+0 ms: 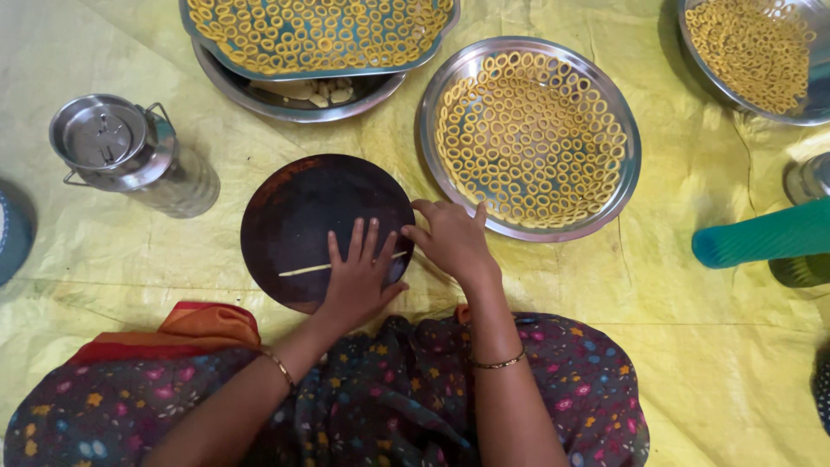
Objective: The person rolls a small piece of dough into a thin rope on a dark wooden board, then joins the ends to form a ring and places it on a metal tray. The person repeats this process multiple times, arranging the rings in rows on the tray.
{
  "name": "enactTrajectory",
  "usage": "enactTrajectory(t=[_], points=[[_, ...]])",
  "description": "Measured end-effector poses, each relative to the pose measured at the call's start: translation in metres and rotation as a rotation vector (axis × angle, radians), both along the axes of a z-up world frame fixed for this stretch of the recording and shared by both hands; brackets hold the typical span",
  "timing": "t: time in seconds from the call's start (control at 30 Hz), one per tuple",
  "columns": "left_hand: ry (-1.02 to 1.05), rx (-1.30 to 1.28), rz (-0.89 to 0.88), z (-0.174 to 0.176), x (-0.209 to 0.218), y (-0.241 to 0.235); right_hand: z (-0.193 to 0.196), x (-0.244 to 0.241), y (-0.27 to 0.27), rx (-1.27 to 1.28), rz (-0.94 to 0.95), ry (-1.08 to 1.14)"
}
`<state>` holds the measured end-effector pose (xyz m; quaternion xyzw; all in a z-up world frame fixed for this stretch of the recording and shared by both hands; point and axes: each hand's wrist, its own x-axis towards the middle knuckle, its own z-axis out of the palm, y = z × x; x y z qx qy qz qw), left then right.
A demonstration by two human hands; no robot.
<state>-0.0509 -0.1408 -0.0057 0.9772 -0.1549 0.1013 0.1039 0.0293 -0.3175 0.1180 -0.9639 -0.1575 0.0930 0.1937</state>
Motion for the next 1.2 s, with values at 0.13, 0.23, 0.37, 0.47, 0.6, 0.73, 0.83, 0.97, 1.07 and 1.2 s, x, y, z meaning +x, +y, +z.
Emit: enactTrajectory(t=[0.13, 0.23, 0.37, 0.47, 0.6, 0.73, 0.83, 0.97, 1.07, 1.2], points=[[-0.04, 0.002, 0.043, 0.001, -0.002, -0.002, -0.001, 0.002, -0.002, -0.005, -0.001, -0.004], [-0.058, 0.017, 0.122, -0.006, 0.029, 0.005, -0.005, 0.002, -0.003, 0.007, 0.007, -0.005], [-0.014, 0.046, 0.291, -0.014, 0.094, 0.049, -0.009, 0.003, -0.005, 0.016, 0.002, 0.014], [0.015, 0.038, 0.312, -0.015, 0.105, 0.085, -0.008, 0.004, -0.002, -0.016, -0.004, 0.05], [-0.033, 0.116, 0.187, -0.015, 0.075, 0.087, -0.008, 0.003, 0.001, -0.022, 0.008, 0.039], [0.051, 0.122, 0.082, -0.007, 0.012, 0.065, -0.01, 0.002, 0.003, -0.027, 0.032, 0.024], [0.079, 0.074, 0.022, 0.001, -0.02, 0.058, -0.01, 0.002, 0.005, -0.043, 0.046, 0.012], [0.078, 0.055, 0.043, -0.003, -0.008, 0.06, -0.01, 0.001, 0.007, -0.058, 0.049, 0.012], [0.002, 0.102, 0.178, -0.009, 0.043, 0.075, -0.008, 0.0, 0.007, -0.065, 0.041, 0.041], [0.089, -0.142, 0.403, -0.009, 0.105, 0.123, -0.009, -0.001, 0.004, -0.053, 0.03, 0.04]])
